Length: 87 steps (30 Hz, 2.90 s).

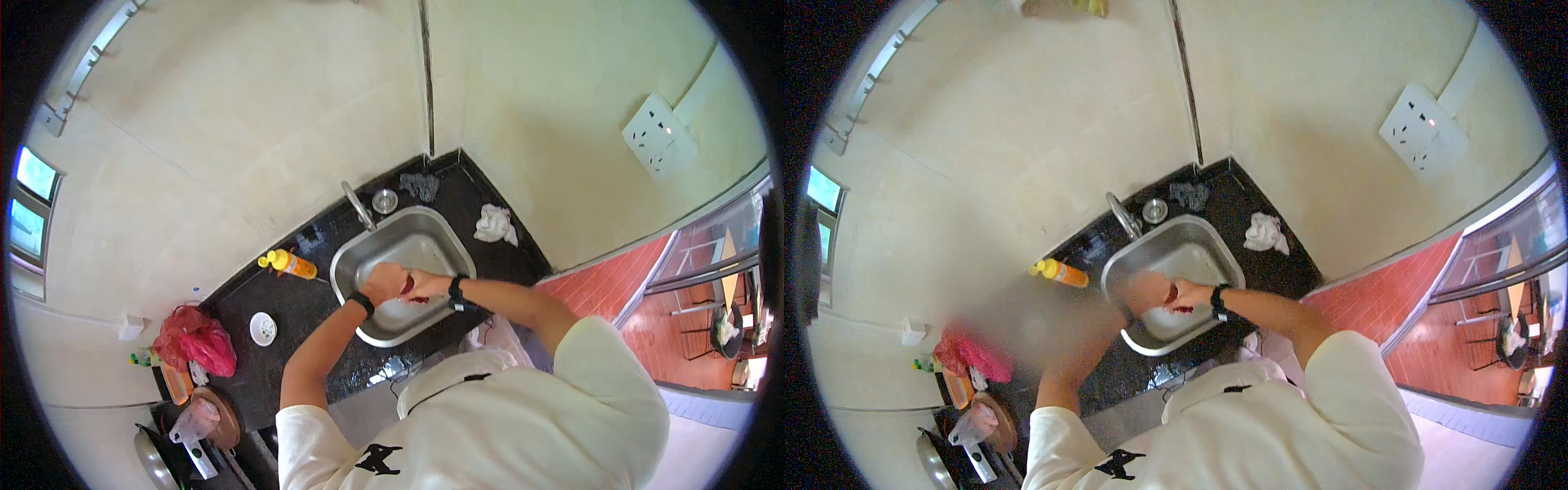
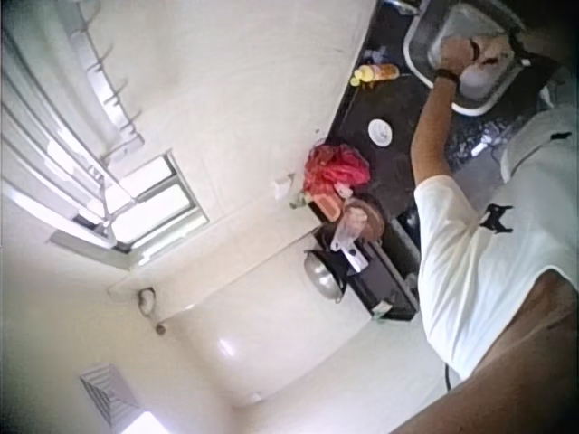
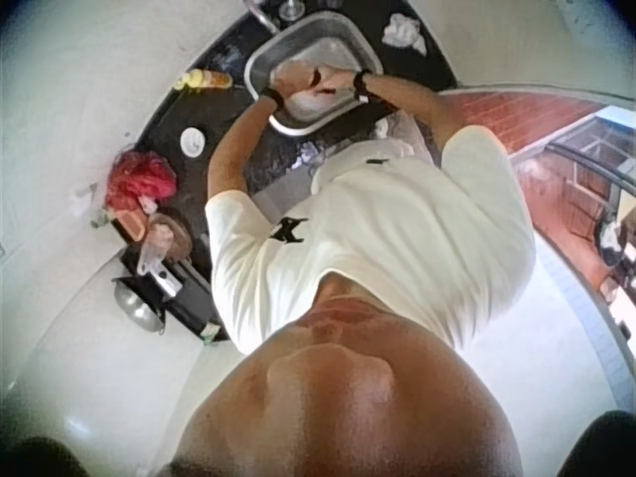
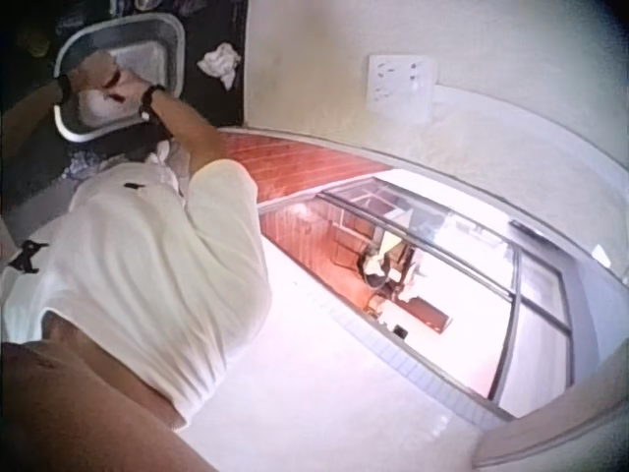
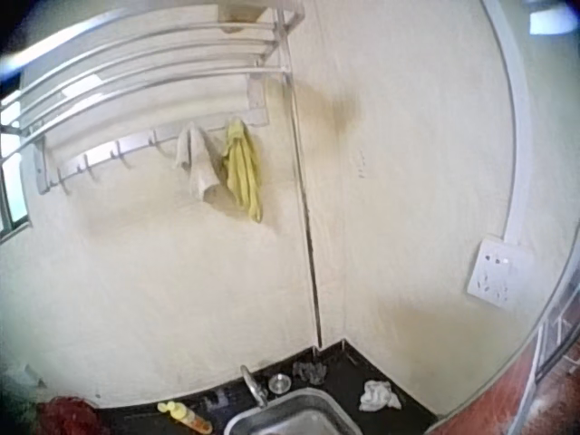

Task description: Washing a red cloth with detergent in a sink.

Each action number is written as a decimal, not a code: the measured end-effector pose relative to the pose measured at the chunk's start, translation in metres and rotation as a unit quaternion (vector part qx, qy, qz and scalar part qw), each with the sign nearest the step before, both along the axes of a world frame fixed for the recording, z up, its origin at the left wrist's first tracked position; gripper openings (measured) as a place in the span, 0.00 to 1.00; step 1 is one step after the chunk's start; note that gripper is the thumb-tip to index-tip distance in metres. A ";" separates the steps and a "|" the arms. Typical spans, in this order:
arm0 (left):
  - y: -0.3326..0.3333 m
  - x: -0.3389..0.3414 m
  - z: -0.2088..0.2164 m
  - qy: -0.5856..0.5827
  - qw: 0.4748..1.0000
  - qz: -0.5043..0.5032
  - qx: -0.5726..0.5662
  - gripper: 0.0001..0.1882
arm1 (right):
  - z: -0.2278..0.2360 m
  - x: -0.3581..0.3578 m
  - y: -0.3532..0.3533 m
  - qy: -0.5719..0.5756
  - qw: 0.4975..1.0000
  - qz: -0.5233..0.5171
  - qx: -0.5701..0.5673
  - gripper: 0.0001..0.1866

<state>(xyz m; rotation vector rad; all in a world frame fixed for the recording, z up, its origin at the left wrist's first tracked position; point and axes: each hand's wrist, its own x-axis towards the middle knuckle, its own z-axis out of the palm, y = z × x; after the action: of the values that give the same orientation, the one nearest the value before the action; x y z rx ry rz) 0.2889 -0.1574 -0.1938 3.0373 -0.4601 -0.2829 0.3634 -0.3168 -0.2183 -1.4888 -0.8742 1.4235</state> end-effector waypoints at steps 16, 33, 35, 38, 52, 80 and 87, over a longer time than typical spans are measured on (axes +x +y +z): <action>0.036 0.022 -0.019 0.001 0.995 -0.096 0.000 0.09 | -0.026 -0.005 0.021 0.029 0.987 -0.123 -0.096 0.15; 0.012 0.035 0.019 -0.054 0.981 -0.163 -0.088 0.08 | -0.009 -0.001 -0.018 0.407 0.912 -0.029 -0.046 0.17; 0.016 0.035 0.009 -0.077 0.975 -0.178 -0.113 0.06 | -0.029 -0.009 -0.019 0.385 0.922 -0.024 -0.024 0.12; 0.008 0.039 0.015 -0.072 0.973 -0.191 -0.106 0.08 | -0.031 -0.012 -0.028 0.486 0.872 -0.055 0.011 0.10; -0.003 0.005 -0.005 -0.022 0.982 -0.114 -0.152 0.09 | -0.016 -0.039 -0.032 0.560 0.824 -0.079 -0.037 0.11; -0.114 -0.039 0.123 -0.018 0.667 0.147 -0.730 0.21 | 0.139 -0.035 -0.157 -0.342 0.848 -0.339 0.220 0.36; -0.110 -0.038 0.119 -0.025 0.703 0.121 -0.701 0.17 | 0.129 -0.046 -0.166 -0.230 0.805 -0.499 0.222 0.29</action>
<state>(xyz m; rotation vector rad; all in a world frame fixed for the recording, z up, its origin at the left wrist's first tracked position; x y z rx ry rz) 0.2510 -0.2673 -0.0746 1.5314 -0.1111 0.1505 0.3176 -0.4831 -0.0893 -1.5473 -0.4733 0.0608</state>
